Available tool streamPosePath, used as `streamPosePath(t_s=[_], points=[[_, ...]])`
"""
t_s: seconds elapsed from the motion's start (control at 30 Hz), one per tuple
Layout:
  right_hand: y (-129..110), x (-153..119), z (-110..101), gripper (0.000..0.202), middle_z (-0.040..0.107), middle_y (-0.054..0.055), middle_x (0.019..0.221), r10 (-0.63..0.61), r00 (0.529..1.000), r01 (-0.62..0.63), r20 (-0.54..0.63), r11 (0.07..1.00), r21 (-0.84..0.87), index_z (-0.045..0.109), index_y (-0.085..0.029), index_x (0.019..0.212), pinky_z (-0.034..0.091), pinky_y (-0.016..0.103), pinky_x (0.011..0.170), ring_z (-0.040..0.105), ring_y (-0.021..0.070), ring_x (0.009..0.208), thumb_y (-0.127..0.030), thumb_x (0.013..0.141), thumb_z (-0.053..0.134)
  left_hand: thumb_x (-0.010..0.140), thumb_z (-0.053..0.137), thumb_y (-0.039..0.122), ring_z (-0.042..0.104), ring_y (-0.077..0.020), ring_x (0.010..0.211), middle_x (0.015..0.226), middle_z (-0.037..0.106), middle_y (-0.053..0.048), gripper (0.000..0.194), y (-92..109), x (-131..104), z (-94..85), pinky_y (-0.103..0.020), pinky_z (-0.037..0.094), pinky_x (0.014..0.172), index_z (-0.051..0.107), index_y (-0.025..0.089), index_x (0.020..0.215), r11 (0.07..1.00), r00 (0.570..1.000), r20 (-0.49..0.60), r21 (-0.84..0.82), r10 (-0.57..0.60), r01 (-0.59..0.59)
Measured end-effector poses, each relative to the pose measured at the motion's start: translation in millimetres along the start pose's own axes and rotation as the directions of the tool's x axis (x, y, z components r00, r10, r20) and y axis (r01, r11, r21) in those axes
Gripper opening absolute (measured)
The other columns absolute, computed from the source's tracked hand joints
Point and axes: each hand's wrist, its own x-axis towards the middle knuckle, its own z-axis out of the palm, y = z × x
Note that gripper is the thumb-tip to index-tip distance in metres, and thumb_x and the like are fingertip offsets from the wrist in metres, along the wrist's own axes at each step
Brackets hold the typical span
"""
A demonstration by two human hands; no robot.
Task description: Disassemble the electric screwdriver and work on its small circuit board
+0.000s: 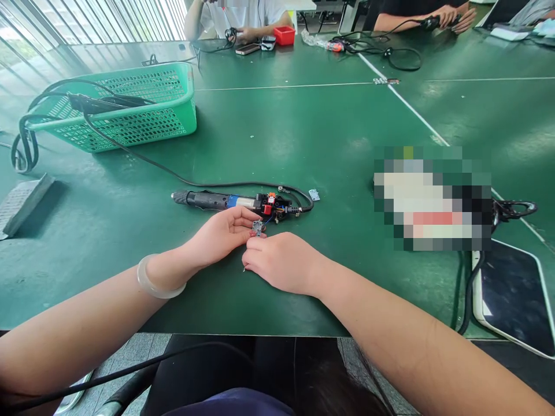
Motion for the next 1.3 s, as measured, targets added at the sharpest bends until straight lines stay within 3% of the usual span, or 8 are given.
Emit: streamPosePath(t_s=[0.2, 0.53, 0.63, 0.77, 0.83, 0.93, 1.1, 1.3], points=[[19.7, -4.0, -15.3, 0.023, 0.070, 0.002, 0.083, 0.162, 0.942, -0.187, -0.294, 0.981, -0.058, 0.071, -0.018, 0.088, 0.045, 0.024, 0.064, 0.063, 0.0118, 0.074, -0.023, 0.096, 0.050, 0.073, 0.066, 0.000, 0.067, -0.0119, 0.080, 0.083, 0.071, -0.003, 0.023, 3.3, -1.7, 0.0, -0.032, 0.054, 0.085, 0.062, 0.012, 0.092, 0.999, 0.999, 0.027, -0.025, -0.026, 0.027], [24.3, -0.3, -10.6, 0.027, 0.068, 0.001, 0.078, 0.011, 0.966, -0.119, -0.259, 0.907, -0.405, 0.074, -0.021, 0.083, 0.034, 0.026, 0.052, 0.055, 0.0114, 0.067, -0.013, 0.091, 0.050, 0.073, 0.065, -0.002, 0.068, -0.0130, 0.077, 0.079, 0.072, -0.003, 0.023, 8.0, -5.1, 1.2, -0.033, 0.055, 0.084, 0.064, 0.012, 0.091, 0.998, 0.997, 0.030, -0.017, -0.066, 0.067], [25.3, -0.4, -11.2, 0.028, 0.067, 0.001, 0.077, 0.024, 0.952, -0.139, -0.306, 0.923, -0.360, 0.075, -0.022, 0.086, 0.036, 0.024, 0.054, 0.055, 0.0108, 0.066, -0.012, 0.091, 0.050, 0.074, 0.065, -0.001, 0.069, -0.0138, 0.079, 0.081, 0.073, -0.004, 0.022, 9.4, -6.0, 1.8, -0.033, 0.055, 0.084, 0.064, 0.012, 0.092, 0.996, 0.996, 0.031, -0.015, -0.086, 0.086], [26.1, -2.9, -14.8, 0.026, 0.069, 0.002, 0.079, 0.140, 0.909, -0.212, -0.393, 0.966, -0.147, 0.075, -0.021, 0.090, 0.043, 0.023, 0.058, 0.059, 0.0104, 0.067, -0.015, 0.092, 0.050, 0.075, 0.066, -0.002, 0.070, -0.0142, 0.077, 0.079, 0.072, -0.003, 0.031, 8.7, -6.1, 1.7, -0.032, 0.055, 0.082, 0.062, 0.012, 0.103, 0.995, 0.996, 0.044, -0.049, -0.084, 0.086], [24.3, -4.8, -17.2, 0.022, 0.070, 0.002, 0.079, 0.161, 0.919, -0.181, -0.361, 0.983, -0.021, 0.075, -0.021, 0.088, 0.046, 0.023, 0.061, 0.061, 0.0107, 0.068, -0.019, 0.092, 0.053, 0.076, 0.065, -0.002, 0.070, -0.0131, 0.075, 0.077, 0.072, -0.003, 0.034, 7.8, -5.3, 0.9, -0.031, 0.055, 0.080, 0.062, 0.011, 0.107, 0.995, 0.995, 0.056, -0.067, -0.077, 0.081], [18.5, -6.3, -17.5, 0.018, 0.070, 0.000, 0.076, 0.070, 0.967, -0.056, -0.245, 0.996, 0.064, 0.074, -0.022, 0.086, 0.047, 0.023, 0.061, 0.061, 0.0102, 0.066, -0.025, 0.092, 0.058, 0.076, 0.065, -0.001, 0.069, -0.0119, 0.072, 0.079, 0.072, -0.004, 0.030, 5.6, -3.3, -1.5, -0.029, 0.055, 0.078, 0.065, 0.010, 0.104, 0.992, 0.994, 0.071, -0.085, -0.085, 0.091], [10.1, -4.0, -7.0, 0.017, 0.070, -0.001, 0.074, -0.074, 0.990, 0.070, -0.123, 0.997, -0.038, 0.075, -0.021, 0.090, 0.044, 0.025, 0.060, 0.063, 0.0116, 0.068, -0.024, 0.092, 0.058, 0.074, 0.070, 0.003, 0.070, -0.0127, 0.077, 0.087, 0.074, -0.008, 0.030, 0.3, 0.9, -6.7, -0.029, 0.055, 0.081, 0.068, 0.009, 0.104, 0.955, 0.988, 0.101, -0.260, -0.119, 0.141], [10.0, -2.8, -0.3, 0.017, 0.074, -0.001, 0.082, 0.056, 0.992, -0.062, -0.117, 0.997, -0.044, 0.075, -0.021, 0.091, 0.045, 0.026, 0.062, 0.066, 0.0122, 0.072, -0.027, 0.091, 0.059, 0.072, 0.072, 0.002, 0.068, -0.0097, 0.075, 0.085, 0.074, -0.006, 0.024, 0.2, 2.8, -10.3, -0.027, 0.056, 0.083, 0.072, 0.010, 0.095, 0.920, 0.985, 0.122, -0.358, -0.125, 0.161]])
